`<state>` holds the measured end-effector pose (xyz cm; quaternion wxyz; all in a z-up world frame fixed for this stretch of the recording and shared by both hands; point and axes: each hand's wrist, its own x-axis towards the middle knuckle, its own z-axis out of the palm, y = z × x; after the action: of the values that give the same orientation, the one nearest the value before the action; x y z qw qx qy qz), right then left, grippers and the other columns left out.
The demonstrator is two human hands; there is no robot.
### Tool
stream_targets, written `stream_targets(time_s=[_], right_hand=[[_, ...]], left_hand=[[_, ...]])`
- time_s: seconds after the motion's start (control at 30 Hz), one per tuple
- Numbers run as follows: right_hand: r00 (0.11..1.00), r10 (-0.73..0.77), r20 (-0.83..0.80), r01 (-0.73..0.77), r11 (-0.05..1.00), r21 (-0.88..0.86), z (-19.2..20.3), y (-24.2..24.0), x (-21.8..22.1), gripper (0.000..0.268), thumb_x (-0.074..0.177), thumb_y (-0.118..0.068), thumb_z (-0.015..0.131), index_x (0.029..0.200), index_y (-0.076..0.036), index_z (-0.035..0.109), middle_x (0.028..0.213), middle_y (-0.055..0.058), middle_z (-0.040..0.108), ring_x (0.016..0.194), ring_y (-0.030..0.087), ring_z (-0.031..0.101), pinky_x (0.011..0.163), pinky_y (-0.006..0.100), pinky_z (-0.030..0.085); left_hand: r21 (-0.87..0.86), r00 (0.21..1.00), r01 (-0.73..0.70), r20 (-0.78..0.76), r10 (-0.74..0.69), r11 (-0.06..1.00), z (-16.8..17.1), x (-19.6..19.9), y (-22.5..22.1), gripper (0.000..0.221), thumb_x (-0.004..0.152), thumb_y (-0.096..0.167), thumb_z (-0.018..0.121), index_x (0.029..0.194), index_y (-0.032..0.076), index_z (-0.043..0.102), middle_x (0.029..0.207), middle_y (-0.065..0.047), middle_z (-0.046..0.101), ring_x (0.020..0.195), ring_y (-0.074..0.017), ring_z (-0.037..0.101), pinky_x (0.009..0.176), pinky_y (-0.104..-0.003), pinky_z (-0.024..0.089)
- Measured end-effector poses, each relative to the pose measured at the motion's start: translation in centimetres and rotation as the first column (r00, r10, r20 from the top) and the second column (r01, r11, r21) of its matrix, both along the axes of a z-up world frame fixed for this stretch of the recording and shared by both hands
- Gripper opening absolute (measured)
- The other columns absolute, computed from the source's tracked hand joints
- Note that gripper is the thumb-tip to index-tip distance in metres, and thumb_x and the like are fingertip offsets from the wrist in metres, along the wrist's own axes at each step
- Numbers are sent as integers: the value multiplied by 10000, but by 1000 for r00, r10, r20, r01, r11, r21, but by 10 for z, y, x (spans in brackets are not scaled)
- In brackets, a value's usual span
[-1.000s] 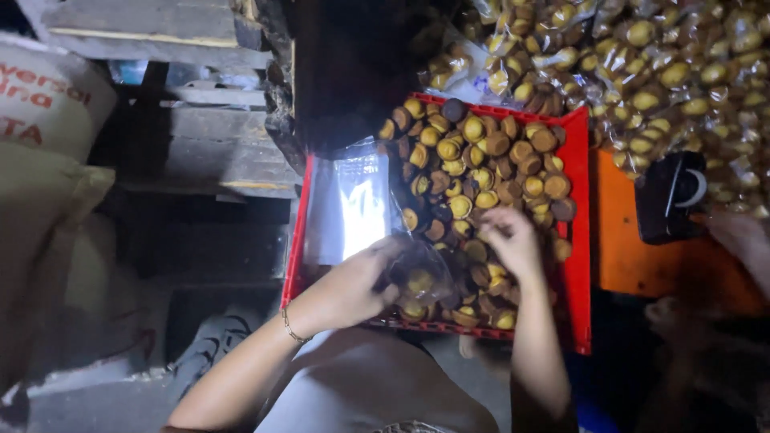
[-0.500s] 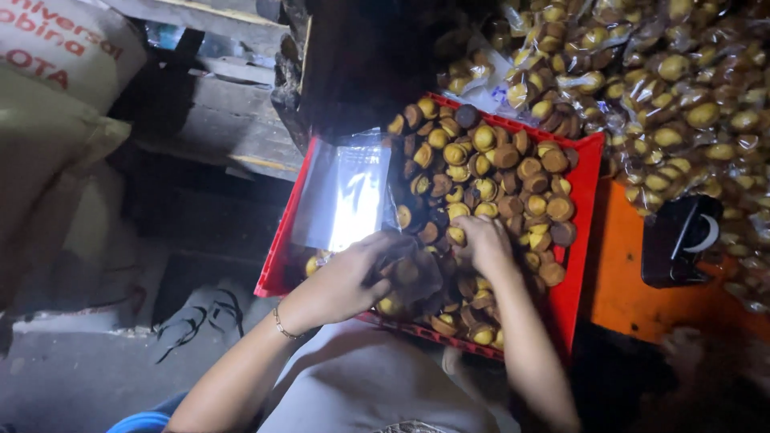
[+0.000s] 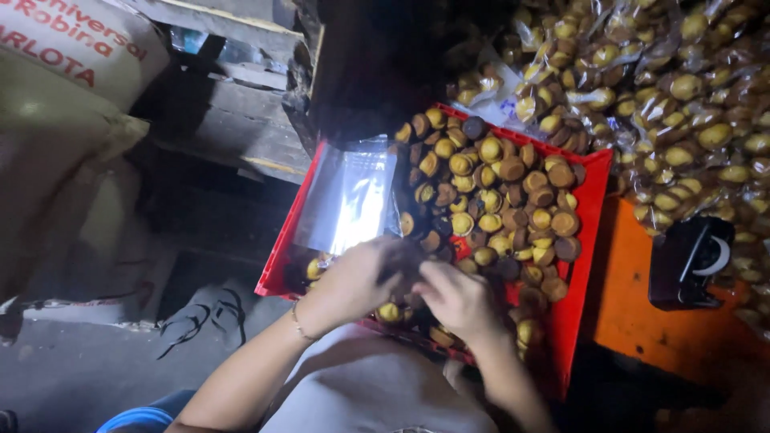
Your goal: The person places small baked items one by one into clear plastic bags from a red tray.
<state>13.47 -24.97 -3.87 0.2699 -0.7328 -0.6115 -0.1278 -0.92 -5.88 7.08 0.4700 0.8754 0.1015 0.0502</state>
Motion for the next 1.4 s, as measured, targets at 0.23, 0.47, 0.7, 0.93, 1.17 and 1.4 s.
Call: stream_targets(time_s=[0.23,0.47,0.7,0.93,1.17,1.4], right_hand=[[264,-688,-675,386,717,-580,100,-76,30,402,714,-19,787,1105,-104,832,1052,38,832,939,165,750,866,279,552],[212,-863,-459,913,342,-222,20,-202,172,418,1122,-386,687,1329,-30,613,1174,214,644,997,359,618,747,482,476],[667,-745,10,730,656,192,22,-46,117,219,991,-12,667,1148,96,775,1000,258,746,886,409,685,795,502,530],[402,-148,-904,331,943,-7,12,120,-74,274,845,-63,801,1103,-88,716,803,44,736,757,124,675,769,311,562],[512,-157,-845,363,931,46,10,82,-68,111,916,-59,685,910,-59,796,752,68,769,698,137,704,734,299,564],[505,-282,-816,262,951,-166,48,82,-80,52,844,-29,743,838,-37,794,803,151,792,835,269,747,840,419,567]], left_hand=[[-91,910,95,411,-49,991,-102,-8,48,276,1019,237,569,1214,50,624,1243,-149,689,1162,-304,678,1028,-417,525],[469,971,-118,237,4,875,-160,-24,95,175,832,142,619,996,126,679,870,-75,712,869,-287,678,1149,-504,372],[312,977,15,197,-80,950,-76,-19,107,494,1022,478,416,1259,74,574,1160,-131,600,863,-356,662,623,-486,539],[405,914,128,307,-266,905,-64,-26,113,144,957,328,493,989,204,559,782,-11,623,822,-278,683,764,-403,519],[-153,880,436,-133,-456,887,4,-48,117,245,956,286,614,995,63,707,797,-202,768,836,-465,729,793,-517,561],[679,996,83,-74,-45,729,-120,-28,135,260,881,184,668,626,167,716,520,-37,676,503,-261,710,456,-364,569]])
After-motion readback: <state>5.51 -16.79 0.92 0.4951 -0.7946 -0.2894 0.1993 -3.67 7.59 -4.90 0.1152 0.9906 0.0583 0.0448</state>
